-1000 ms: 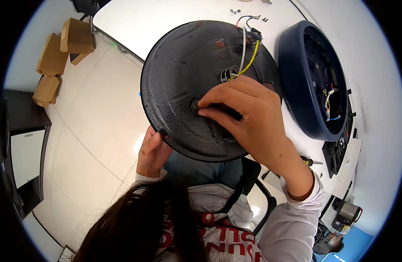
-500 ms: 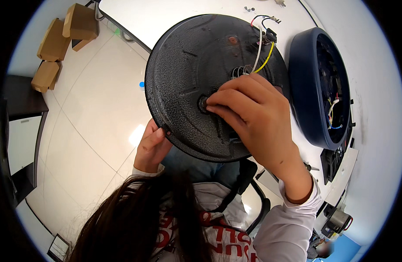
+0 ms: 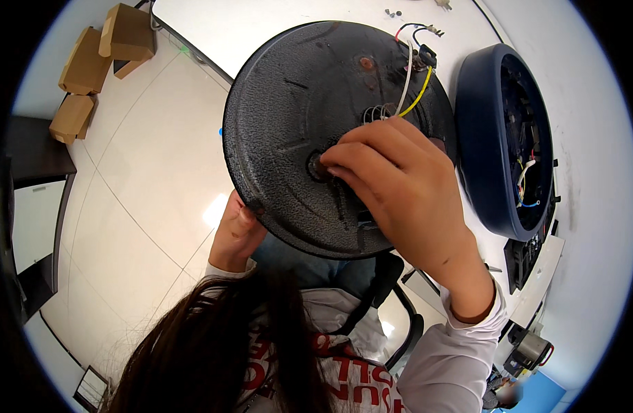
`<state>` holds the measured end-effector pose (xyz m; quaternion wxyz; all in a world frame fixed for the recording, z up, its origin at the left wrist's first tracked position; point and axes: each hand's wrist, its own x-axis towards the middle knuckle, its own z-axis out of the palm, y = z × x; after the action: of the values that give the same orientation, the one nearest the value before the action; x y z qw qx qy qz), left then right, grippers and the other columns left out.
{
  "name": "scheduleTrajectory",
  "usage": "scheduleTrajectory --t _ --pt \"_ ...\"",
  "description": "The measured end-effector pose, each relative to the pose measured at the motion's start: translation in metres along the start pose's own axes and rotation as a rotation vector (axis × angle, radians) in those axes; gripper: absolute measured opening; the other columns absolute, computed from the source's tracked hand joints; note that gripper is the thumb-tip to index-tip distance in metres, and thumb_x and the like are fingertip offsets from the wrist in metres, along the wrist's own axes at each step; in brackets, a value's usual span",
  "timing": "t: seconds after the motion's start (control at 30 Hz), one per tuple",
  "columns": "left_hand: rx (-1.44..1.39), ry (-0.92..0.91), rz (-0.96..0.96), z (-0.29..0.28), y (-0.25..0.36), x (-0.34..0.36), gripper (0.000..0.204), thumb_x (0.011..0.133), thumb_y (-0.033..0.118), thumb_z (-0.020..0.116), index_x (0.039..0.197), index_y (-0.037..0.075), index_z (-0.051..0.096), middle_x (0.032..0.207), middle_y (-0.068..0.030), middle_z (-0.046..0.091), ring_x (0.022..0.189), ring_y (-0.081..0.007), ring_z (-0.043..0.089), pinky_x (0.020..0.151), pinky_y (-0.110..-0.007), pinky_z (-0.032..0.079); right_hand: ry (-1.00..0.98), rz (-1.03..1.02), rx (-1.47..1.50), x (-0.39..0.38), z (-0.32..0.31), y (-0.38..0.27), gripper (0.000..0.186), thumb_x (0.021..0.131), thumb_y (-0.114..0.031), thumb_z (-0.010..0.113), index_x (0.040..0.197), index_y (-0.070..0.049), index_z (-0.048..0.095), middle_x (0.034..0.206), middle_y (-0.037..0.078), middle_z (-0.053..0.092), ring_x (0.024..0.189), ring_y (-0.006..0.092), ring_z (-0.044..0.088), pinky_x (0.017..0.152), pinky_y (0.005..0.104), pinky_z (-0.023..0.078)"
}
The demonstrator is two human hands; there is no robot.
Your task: The person uses a screwdriver to tighten screws on the underside of a circular electronic device, adjusts wires, and secures components. They repeatedly rotate the device and manipulate small parts and screws on a white table.
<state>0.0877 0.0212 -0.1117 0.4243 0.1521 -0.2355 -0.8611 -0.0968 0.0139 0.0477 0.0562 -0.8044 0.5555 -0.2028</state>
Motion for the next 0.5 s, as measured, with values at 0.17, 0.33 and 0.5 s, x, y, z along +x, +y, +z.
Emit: scheduleTrajectory --t 0.17,0.33,0.5 --pt "0.022 0.001 0.003 -0.0041 -0.0024 -0.0010 0.061 0.078 0.042 0.071 0.118 0.001 0.053 0.111 -0.0004 0.060 0.098 -0.0081 0.051 0.087 -0.025 0.037 -0.008 -0.125 -0.082 0.0010 0.0004 0.0018 0.016 0.066 -0.005 0.069 0.081 -0.004 0.063 0.082 0.004 0.059 0.076 0.0207 0.058 0.061 0.0307 0.048" --pt "0.025 0.000 0.033 0.0007 -0.0018 0.0019 0.059 0.080 0.042 0.070 0.119 0.001 0.053 0.111 -0.0009 0.060 0.098 -0.0094 0.051 0.086 -0.026 0.037 -0.042 -0.091 -0.054 0.0038 -0.0008 0.0018 0.017 0.064 -0.005 0.071 0.078 -0.004 0.062 0.079 0.004 0.058 0.073 0.0205 0.056 0.060 0.0306 0.046" --pt "0.033 -0.009 0.032 -0.0005 0.0009 0.0007 0.059 0.080 0.042 0.069 0.120 0.001 0.053 0.112 -0.0011 0.059 0.100 -0.0102 0.050 0.088 -0.027 0.035 -0.075 -0.009 -0.102 0.0074 -0.0030 -0.0038 0.020 0.062 -0.005 0.074 0.080 -0.004 0.065 0.080 0.006 0.058 0.074 0.0225 0.056 0.063 0.0311 0.046"
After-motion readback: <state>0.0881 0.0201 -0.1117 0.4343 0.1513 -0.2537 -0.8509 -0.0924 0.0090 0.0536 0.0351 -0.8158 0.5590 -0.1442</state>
